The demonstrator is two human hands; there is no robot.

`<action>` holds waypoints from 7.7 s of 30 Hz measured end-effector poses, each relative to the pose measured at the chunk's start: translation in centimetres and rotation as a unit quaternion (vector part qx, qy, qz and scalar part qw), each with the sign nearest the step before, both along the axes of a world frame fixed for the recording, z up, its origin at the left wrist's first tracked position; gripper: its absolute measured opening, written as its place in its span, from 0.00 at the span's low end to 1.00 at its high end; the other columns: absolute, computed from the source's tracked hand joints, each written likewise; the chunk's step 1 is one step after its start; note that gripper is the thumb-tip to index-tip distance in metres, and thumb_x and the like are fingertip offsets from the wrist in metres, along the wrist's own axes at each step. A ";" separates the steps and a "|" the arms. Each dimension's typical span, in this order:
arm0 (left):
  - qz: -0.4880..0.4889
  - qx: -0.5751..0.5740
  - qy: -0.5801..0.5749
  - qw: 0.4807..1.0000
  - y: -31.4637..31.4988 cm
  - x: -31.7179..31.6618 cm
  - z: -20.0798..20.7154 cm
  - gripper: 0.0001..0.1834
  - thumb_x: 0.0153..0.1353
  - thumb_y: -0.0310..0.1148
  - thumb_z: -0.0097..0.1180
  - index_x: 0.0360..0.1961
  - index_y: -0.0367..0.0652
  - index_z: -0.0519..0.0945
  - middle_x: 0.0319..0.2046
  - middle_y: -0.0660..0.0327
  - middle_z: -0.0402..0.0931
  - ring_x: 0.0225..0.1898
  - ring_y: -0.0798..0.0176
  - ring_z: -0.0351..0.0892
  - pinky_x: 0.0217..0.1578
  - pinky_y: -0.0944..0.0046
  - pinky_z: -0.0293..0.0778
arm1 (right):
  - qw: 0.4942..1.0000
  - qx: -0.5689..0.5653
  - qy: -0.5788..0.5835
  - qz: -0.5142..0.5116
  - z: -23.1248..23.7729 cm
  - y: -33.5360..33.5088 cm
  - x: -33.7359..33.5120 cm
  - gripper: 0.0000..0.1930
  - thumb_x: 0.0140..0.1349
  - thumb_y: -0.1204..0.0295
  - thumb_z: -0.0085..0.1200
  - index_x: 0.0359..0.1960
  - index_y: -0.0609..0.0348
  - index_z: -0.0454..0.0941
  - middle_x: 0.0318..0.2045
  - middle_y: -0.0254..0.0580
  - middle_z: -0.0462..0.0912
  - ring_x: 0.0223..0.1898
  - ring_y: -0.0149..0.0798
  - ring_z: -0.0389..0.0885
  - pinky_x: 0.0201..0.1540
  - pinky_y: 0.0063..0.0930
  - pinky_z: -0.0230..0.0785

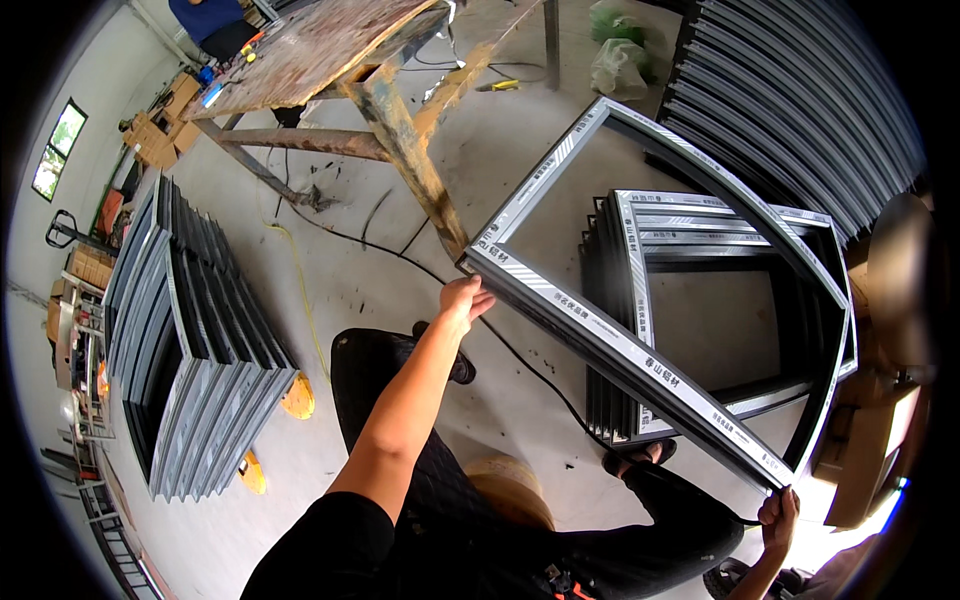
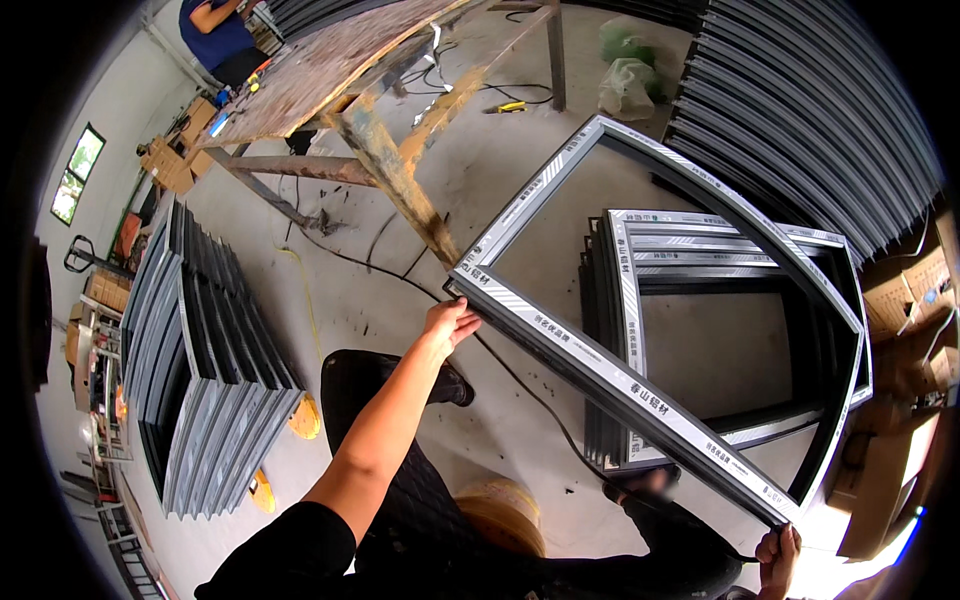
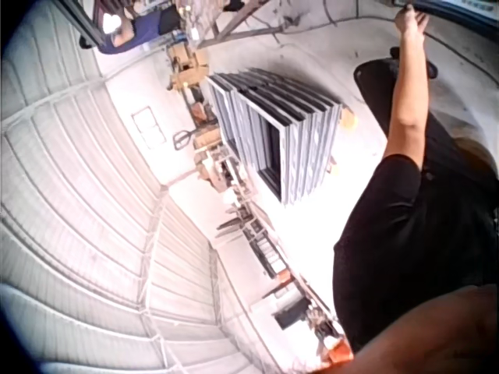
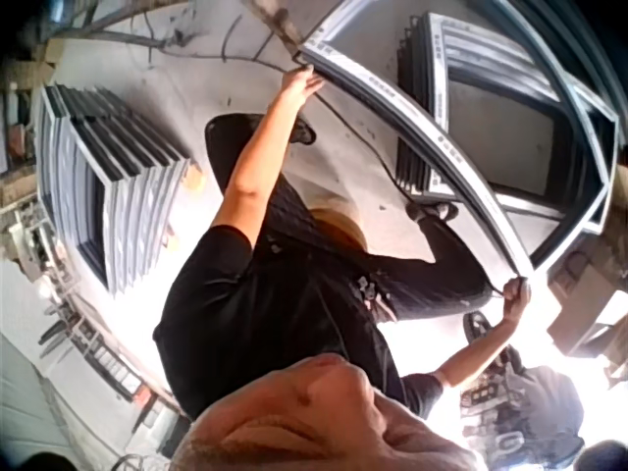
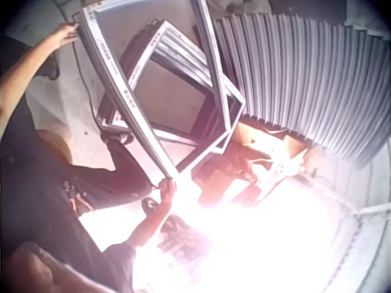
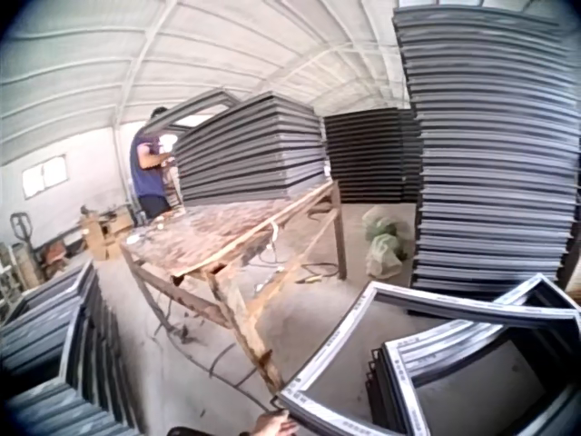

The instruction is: The person is assembling metal window frames. They insert black rubber sealing strips into the grooves of the frames and use a pair of pliers to cut and secure the seals at the corners.

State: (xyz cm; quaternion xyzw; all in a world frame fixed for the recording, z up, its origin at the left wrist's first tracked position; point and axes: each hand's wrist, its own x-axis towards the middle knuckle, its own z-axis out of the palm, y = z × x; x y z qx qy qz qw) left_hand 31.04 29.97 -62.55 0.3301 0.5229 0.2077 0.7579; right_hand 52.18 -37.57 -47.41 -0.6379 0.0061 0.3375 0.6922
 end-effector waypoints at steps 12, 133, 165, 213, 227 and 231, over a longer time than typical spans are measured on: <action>-0.093 -0.076 0.020 0.993 -4.2 1.5 0.9 0.13 0.58 0.39 0.61 0.37 0.43 0.74 0.37 0.54 0.76 0.44 0.55 0.77 0.41 0.50 0.80 | 0.986 -0.052 -0.057 -0.150 -6.3 0.8 -0.1 0.18 0.69 0.60 0.46 0.21 0.48 0.61 0.14 0.23 0.56 0.13 0.20 0.50 0.14 0.19 0.42; -0.265 0.153 0.012 0.952 -10.5 14.4 -1.6 0.17 0.66 0.38 0.49 0.39 0.31 0.78 0.27 0.58 0.78 0.25 0.65 0.78 0.26 0.64 0.79 | 0.797 -0.455 -0.397 0.020 -3.6 21.3 -15.5 0.15 0.55 0.72 0.55 0.43 0.67 0.76 0.31 0.56 0.76 0.34 0.57 0.75 0.38 0.44 0.68; -0.260 0.162 0.108 0.946 -7.7 19.0 -0.9 0.16 0.66 0.40 0.51 0.35 0.34 0.78 0.26 0.56 0.79 0.24 0.61 0.81 0.25 0.62 0.80 | 0.904 -0.371 -0.185 -0.101 -1.1 5.6 -23.8 0.06 0.49 0.81 0.61 0.28 0.64 0.76 0.22 0.32 0.75 0.24 0.24 0.71 0.29 0.18 0.65; -0.310 0.048 0.052 0.948 -20.6 10.3 -1.8 0.16 0.66 0.40 0.51 0.42 0.35 0.75 0.32 0.56 0.79 0.29 0.60 0.80 0.31 0.58 0.82 | 0.928 -0.310 -0.194 0.070 -1.7 4.9 -26.5 0.08 0.51 0.72 0.62 0.29 0.64 0.81 0.25 0.45 0.78 0.28 0.42 0.78 0.31 0.31 0.68; -0.379 0.036 0.048 0.923 -25.2 7.1 -0.4 0.19 0.67 0.41 0.49 0.47 0.33 0.73 0.34 0.54 0.80 0.34 0.58 0.82 0.36 0.57 0.82 | 0.867 -0.417 -0.228 0.151 -2.9 4.9 -26.1 0.11 0.56 0.63 0.56 0.30 0.58 0.82 0.28 0.46 0.80 0.34 0.51 0.78 0.36 0.39 0.70; -0.378 0.022 0.037 0.925 -27.1 5.9 -0.8 0.19 0.68 0.42 0.48 0.46 0.35 0.74 0.35 0.54 0.80 0.35 0.58 0.82 0.38 0.58 0.81 | 0.864 -0.417 -0.222 0.173 -3.0 5.0 -25.9 0.11 0.55 0.64 0.57 0.30 0.59 0.82 0.28 0.46 0.80 0.34 0.51 0.78 0.37 0.39 0.70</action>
